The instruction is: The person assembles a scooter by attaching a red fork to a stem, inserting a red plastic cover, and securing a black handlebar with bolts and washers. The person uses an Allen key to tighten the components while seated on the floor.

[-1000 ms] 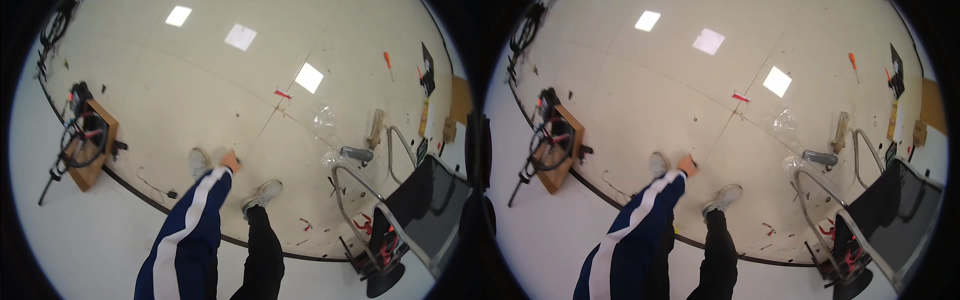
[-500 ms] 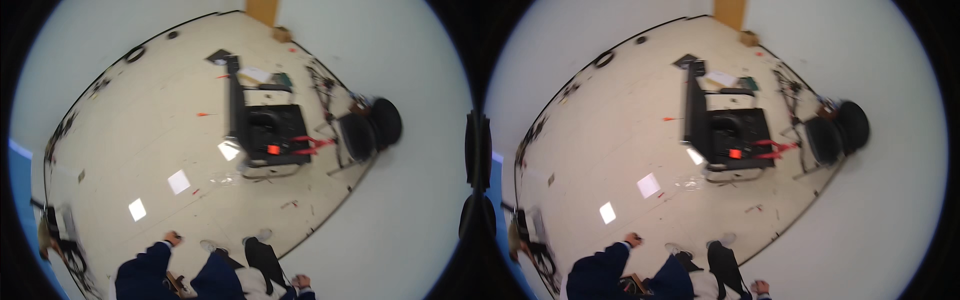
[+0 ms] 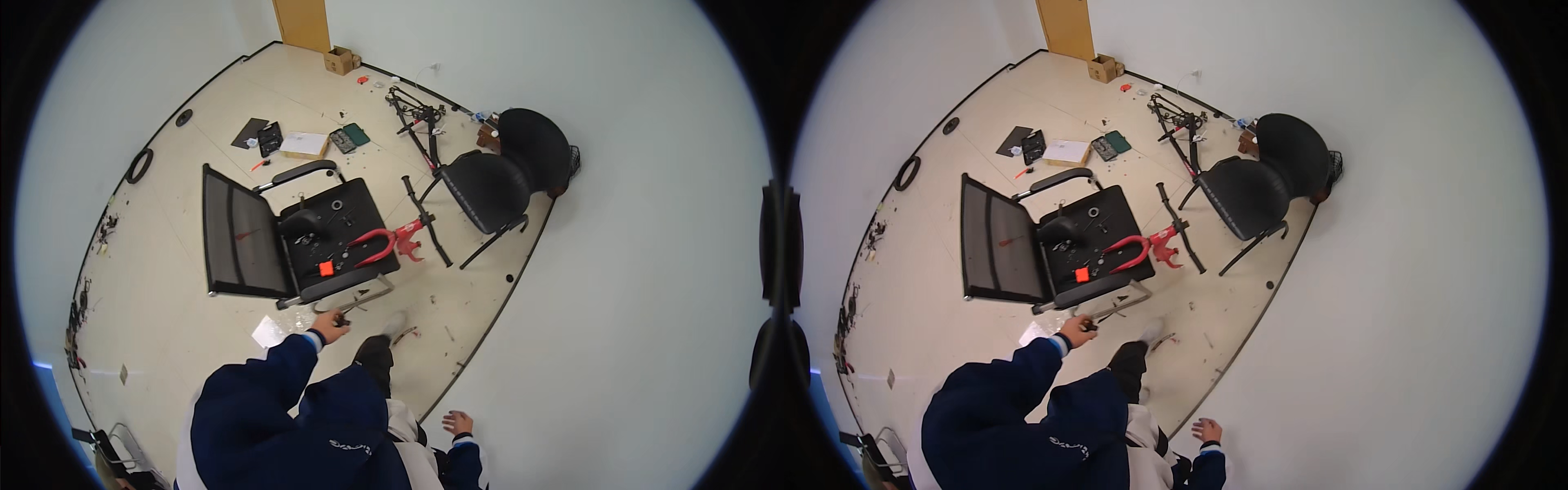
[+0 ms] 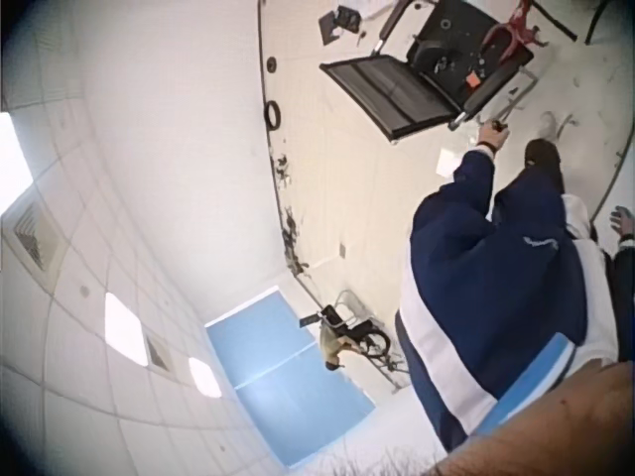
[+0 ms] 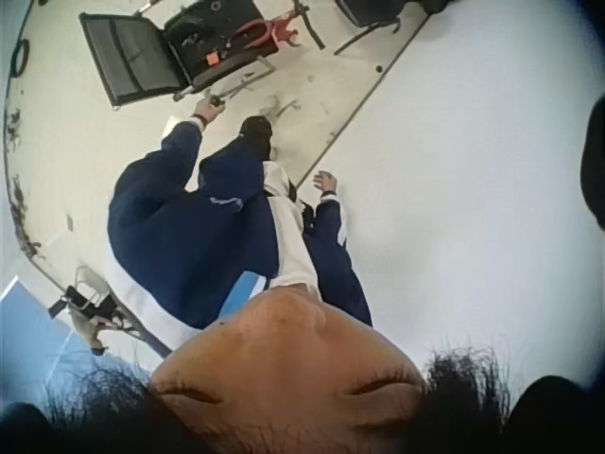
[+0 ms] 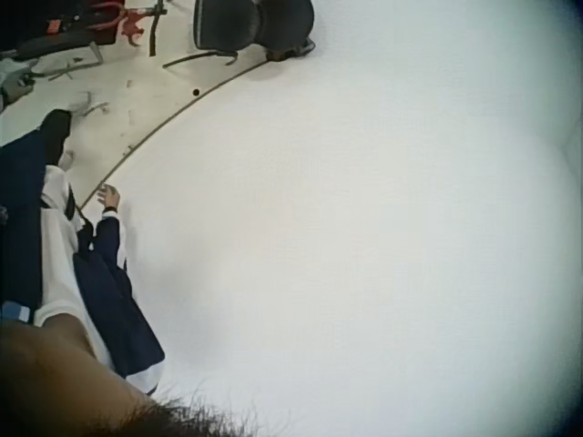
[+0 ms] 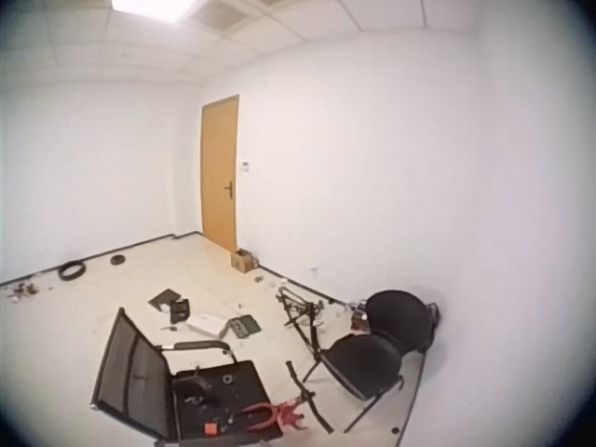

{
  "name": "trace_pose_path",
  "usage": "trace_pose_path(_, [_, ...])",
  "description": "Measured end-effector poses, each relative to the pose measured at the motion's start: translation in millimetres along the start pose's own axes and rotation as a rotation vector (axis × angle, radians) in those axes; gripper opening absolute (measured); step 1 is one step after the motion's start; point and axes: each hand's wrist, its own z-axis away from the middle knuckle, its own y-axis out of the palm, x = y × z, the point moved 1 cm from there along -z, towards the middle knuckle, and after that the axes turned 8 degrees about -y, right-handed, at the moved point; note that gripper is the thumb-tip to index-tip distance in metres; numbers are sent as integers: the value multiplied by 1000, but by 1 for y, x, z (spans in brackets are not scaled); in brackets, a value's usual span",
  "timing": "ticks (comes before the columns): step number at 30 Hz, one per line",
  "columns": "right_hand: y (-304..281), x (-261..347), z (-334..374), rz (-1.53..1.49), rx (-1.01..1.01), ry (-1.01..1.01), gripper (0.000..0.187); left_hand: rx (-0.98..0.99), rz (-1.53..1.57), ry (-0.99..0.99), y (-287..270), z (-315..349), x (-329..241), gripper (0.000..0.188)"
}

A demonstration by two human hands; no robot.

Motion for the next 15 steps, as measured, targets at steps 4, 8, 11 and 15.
trace_pose_path(4, [-33,34,-49,12,-35,58,32,129,21,32,52,-81,-106,50])
trace_pose_path(8, [-59,122,-93,540,83,-59,34,193,-11,-241,109,-179,-93,57])
trace_pose_path(11, [-87,217,-119,923,200,-157,36,78,53,-599,108,-200,-106,59])
trace_pose_path(15, [-100,367,-182,1328,456,-332,38,-153,285,-543,72,-221,-131,49])
